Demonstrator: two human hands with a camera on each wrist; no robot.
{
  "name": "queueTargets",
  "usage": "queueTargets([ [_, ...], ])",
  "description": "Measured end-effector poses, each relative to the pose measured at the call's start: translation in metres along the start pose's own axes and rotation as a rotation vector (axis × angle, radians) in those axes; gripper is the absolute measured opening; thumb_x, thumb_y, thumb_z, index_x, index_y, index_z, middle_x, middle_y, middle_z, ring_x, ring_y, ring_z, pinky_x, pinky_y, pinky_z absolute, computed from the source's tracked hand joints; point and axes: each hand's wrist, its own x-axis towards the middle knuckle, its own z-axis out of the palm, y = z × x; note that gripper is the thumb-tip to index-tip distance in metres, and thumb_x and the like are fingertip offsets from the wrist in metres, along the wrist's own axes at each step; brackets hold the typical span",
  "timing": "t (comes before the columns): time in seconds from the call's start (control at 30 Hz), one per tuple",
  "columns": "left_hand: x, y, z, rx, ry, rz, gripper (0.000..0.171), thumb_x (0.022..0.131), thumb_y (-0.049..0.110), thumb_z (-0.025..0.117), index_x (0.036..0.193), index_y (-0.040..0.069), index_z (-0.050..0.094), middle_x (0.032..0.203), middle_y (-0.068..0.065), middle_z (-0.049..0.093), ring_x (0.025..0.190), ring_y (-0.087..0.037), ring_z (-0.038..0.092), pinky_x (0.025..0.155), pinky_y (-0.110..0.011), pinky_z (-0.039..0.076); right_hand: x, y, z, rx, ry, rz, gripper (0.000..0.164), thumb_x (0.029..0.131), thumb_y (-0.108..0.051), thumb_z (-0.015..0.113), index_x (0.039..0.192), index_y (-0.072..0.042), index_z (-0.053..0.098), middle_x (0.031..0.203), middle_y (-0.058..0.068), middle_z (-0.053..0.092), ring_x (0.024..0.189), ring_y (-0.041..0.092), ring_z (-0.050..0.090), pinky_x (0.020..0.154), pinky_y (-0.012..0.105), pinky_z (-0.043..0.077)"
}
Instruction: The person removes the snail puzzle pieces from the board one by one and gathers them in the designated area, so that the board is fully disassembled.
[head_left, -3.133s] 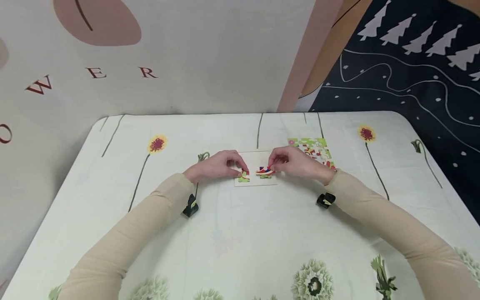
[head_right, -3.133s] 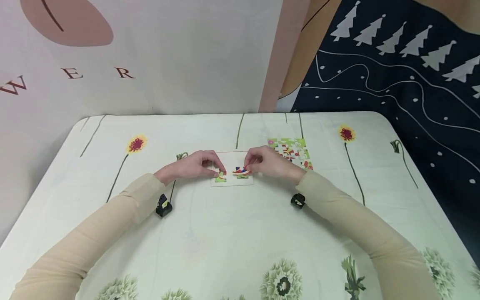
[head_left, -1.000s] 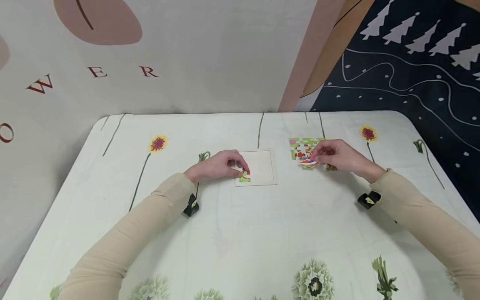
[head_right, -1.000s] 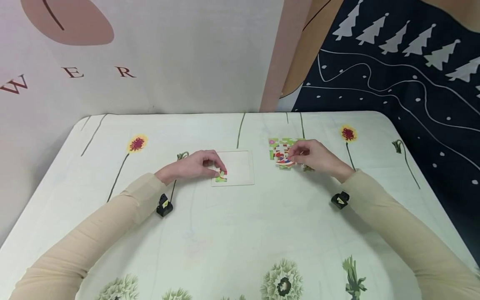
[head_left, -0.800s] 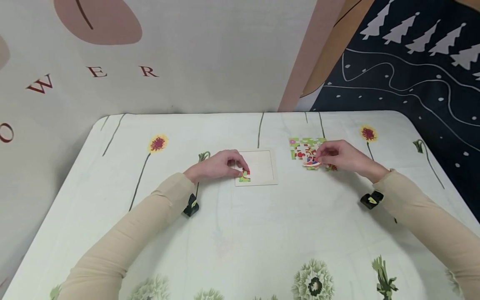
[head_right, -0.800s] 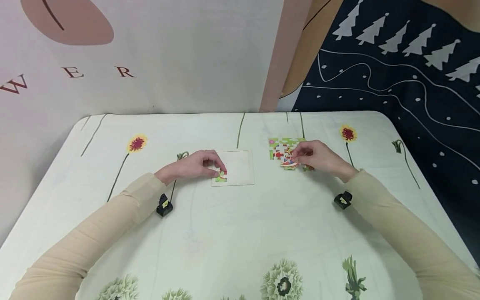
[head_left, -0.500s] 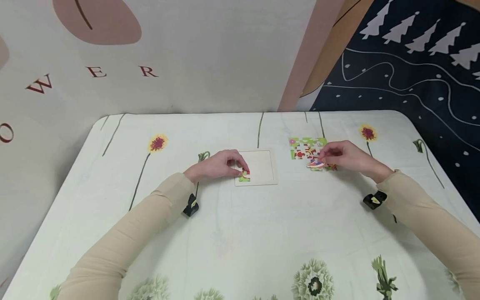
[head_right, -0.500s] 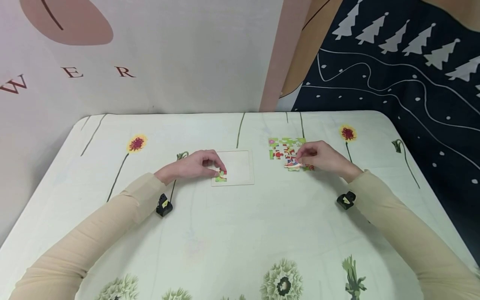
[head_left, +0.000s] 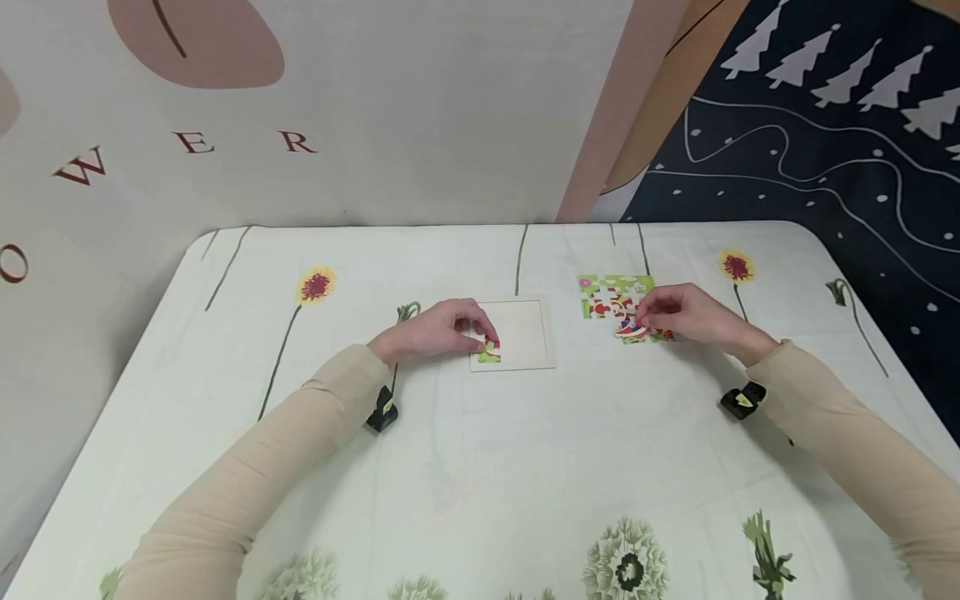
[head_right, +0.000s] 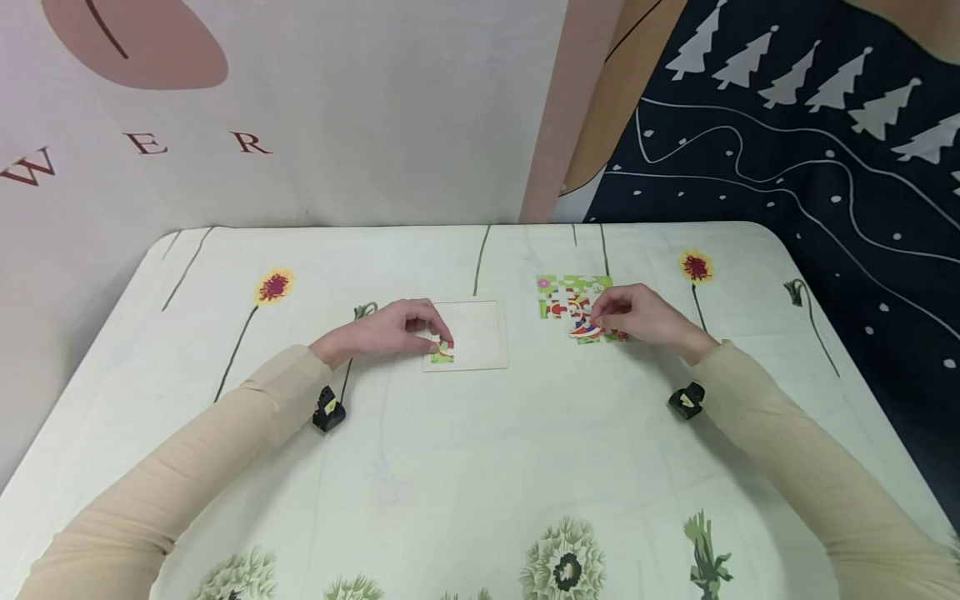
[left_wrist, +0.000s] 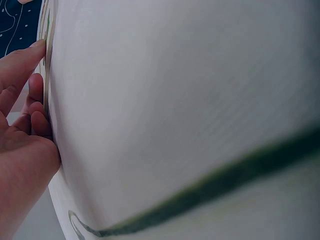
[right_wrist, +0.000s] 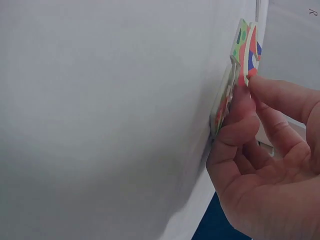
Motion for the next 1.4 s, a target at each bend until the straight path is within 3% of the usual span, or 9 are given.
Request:
queueTargets([
  [0.63, 0.002, -0.001, -0.001, 0.028, -0.011, 0.014, 0.017, 0.087, 0.003, 0.068, 0.102, 0.008, 0.073, 0.098, -0.004, 0.058, 0.095, -0.020, 0.050, 0.084, -0.031, 0.036, 0.000, -0.001, 0.003, -0.039, 0.010, 0.018, 0.016, 0.092, -0.008, 0.064, 0.103, 0.003, 0.066, 0.090, 0.009, 0.061, 0.072, 0.019, 0.047, 0.061, 0.028, 0.038],
  [1.07, -0.001, 0.003, 0.002, 0.082, 0.007, -0.027, 0.017, 0.088, 0.005, 0.067, 0.104, 0.012, 0.072, 0.098, -0.003, 0.057, 0.097, -0.020, 0.049, 0.087, -0.033, 0.037, 0.000, -0.005, 0.005, -0.044, 0.024, 0.042, 0.023, 0.093, -0.013, 0.065, 0.110, 0.002, 0.065, 0.094, 0.010, 0.059, 0.081, 0.024, 0.045, 0.063, 0.031, 0.037],
  [1.23, -0.003, 0.002, 0.003, 0.098, 0.026, -0.014, 0.018, 0.088, 0.004, 0.067, 0.104, 0.012, 0.072, 0.101, -0.002, 0.057, 0.099, -0.020, 0.049, 0.090, -0.034, 0.038, -0.002, -0.014, 0.011, -0.030, 0.024, 0.003, 0.020, 0.093, -0.010, 0.065, 0.108, 0.002, 0.066, 0.099, 0.012, 0.061, 0.079, 0.022, 0.046, 0.063, 0.029, 0.038],
  [1.4, -0.007, 0.002, -0.001, 0.094, 0.078, -0.025, 0.020, 0.088, 0.004, 0.067, 0.106, 0.011, 0.072, 0.109, -0.002, 0.057, 0.098, -0.021, 0.049, 0.090, -0.036, 0.040, -0.001, -0.021, 0.019, -0.029, 0.025, -0.051, 0.015, 0.091, -0.009, 0.066, 0.103, 0.000, 0.068, 0.094, 0.010, 0.061, 0.073, 0.020, 0.046, 0.061, 0.028, 0.037],
])
